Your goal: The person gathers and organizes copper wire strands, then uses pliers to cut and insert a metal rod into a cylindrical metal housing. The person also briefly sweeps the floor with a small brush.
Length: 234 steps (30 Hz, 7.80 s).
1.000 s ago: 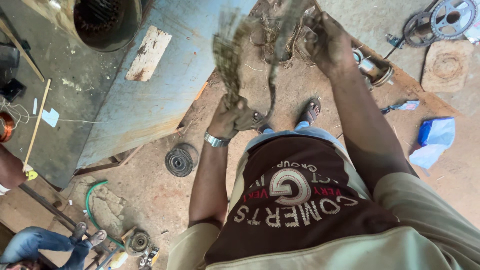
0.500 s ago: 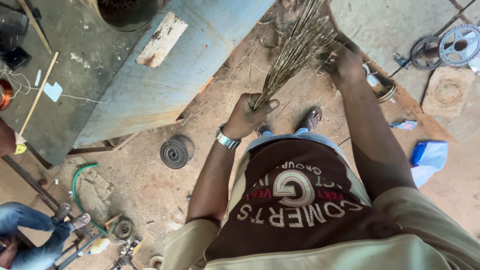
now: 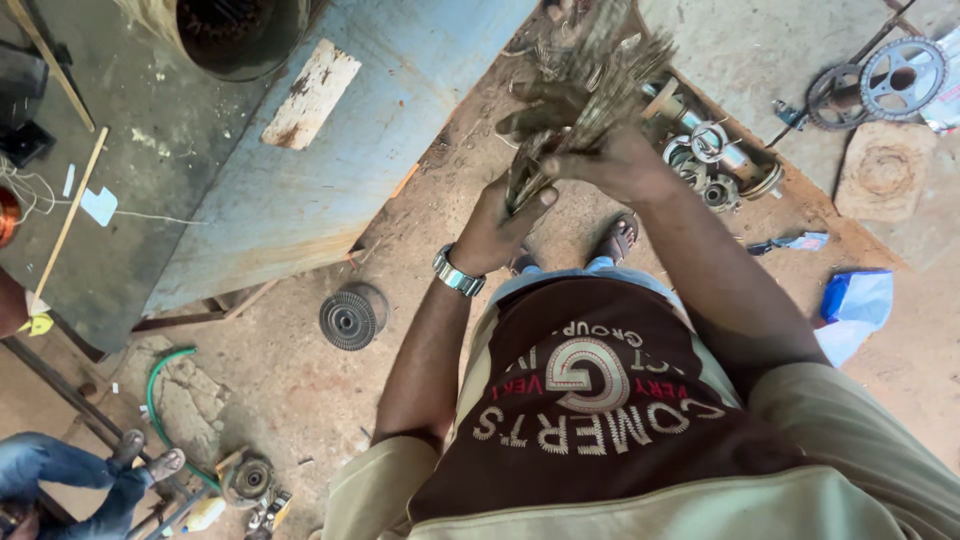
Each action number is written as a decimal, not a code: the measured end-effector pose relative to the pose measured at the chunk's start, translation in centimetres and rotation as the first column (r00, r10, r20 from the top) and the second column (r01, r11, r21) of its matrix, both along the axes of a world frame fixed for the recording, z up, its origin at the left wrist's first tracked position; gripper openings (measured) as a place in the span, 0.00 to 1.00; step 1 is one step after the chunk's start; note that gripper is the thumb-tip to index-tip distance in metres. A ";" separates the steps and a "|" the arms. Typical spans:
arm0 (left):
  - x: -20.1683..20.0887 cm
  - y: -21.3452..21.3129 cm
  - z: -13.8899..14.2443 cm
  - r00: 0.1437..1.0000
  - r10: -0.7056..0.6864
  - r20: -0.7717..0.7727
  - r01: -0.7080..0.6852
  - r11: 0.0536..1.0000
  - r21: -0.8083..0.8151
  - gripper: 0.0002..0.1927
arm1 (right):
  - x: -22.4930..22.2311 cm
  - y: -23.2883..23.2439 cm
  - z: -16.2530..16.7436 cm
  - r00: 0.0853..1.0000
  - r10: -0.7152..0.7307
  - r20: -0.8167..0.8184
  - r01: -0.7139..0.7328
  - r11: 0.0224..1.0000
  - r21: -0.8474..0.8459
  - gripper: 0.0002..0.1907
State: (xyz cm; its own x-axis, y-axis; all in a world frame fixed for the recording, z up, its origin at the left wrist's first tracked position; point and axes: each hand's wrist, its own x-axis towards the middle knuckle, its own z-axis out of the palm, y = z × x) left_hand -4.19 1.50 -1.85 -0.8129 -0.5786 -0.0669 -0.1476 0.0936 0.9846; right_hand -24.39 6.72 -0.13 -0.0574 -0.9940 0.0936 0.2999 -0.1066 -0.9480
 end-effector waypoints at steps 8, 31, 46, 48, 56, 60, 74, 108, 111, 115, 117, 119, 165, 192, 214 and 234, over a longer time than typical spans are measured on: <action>-1.2 0.1 1.6 0.998 0.066 0.025 -0.060 0.981 -0.184 0.21 | 1.0 -1.3 -2.2 0.958 -0.182 0.221 0.138 0.970 0.201 0.22; -1.4 0.7 -0.2 0.991 0.133 -0.026 -0.135 0.984 -0.118 0.17 | -4.7 0.2 -4.1 0.936 -0.034 0.349 0.022 0.999 0.040 0.20; -1.5 0.5 -0.8 0.941 0.337 -0.019 -0.330 0.907 -0.262 0.12 | -0.4 0.2 -3.5 0.889 -0.427 0.164 0.390 0.895 0.219 0.06; -1.8 0.4 -0.8 0.931 0.354 -0.088 -0.364 0.880 -0.306 0.11 | 0.0 1.4 -3.3 0.884 -0.467 0.012 0.466 0.883 0.062 0.08; -2.4 0.2 0.5 0.917 0.388 0.099 -0.349 0.895 -0.279 0.11 | 1.1 3.1 -2.1 0.631 -0.590 -0.504 0.229 0.762 -0.606 0.10; -2.4 0.1 0.8 0.937 0.346 -0.046 -0.323 0.811 -0.488 0.10 | 0.2 2.1 -1.6 0.547 -0.541 -0.639 0.033 0.777 -0.629 0.05; -2.6 1.7 -1.4 0.936 0.253 0.246 0.036 0.623 -0.781 0.14 | -1.6 -3.7 3.7 -0.073 0.256 -0.964 -0.112 0.958 0.263 0.07; -2.3 -0.1 -0.9 0.975 0.173 0.137 -0.069 0.828 -0.557 0.11 | -2.4 1.5 1.6 -0.059 -0.294 -0.954 -0.294 0.918 -0.265 0.10; -2.1 -0.2 -1.0 0.974 0.172 0.144 -0.057 0.810 -0.584 0.11 | -2.3 1.5 2.3 -0.015 -0.285 -0.958 -0.292 0.918 -0.269 0.11; -2.1 0.0 -1.6 0.970 0.173 0.173 -0.031 0.789 -0.613 0.11 | -1.9 1.3 3.0 -0.037 -0.047 -0.998 -0.231 0.972 -0.037 0.15; -2.2 0.3 -2.0 0.957 0.176 0.229 0.014 0.764 -0.644 0.12 | -1.6 0.9 3.2 -0.148 0.175 -0.973 -0.217 0.955 0.204 0.27; -2.4 0.6 -2.4 0.942 0.179 0.283 0.071 0.719 -0.691 0.13 | -1.6 0.2 3.2 -0.136 0.338 -0.931 -0.188 0.914 0.360 0.34; -3.6 -0.5 -2.9 0.936 0.319 0.151 -0.265 0.916 -0.300 0.17 | 0.6 3.7 -5.5 0.110 -0.465 -0.878 0.244 0.869 -0.430 0.06; -4.2 0.1 -3.6 0.947 0.295 0.126 -0.240 0.912 -0.332 0.19 | -0.4 1.1 -10.7 0.813 0.012 -0.582 0.219 0.920 0.325 0.10; -5.6 1.2 -4.0 0.896 0.349 0.275 -0.038 0.677 -0.735 0.19 | 0.2 3.0 -9.5 0.923 -0.243 -0.299 0.353 0.846 0.399 0.08; -5.2 0.9 -3.5 0.921 0.349 0.173 -0.179 0.773 -0.609 0.17 | 0.7 3.9 -8.3 0.685 -0.466 -0.560 0.488 0.864 -0.122 0.07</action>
State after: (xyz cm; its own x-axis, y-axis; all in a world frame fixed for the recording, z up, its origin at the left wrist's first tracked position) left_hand -9.40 2.38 -5.32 -0.6223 -0.7662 0.1600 -0.4930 0.5425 0.6802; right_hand -23.65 10.62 -8.43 -0.4741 -0.8498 0.2302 -0.3589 -0.0521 -0.9319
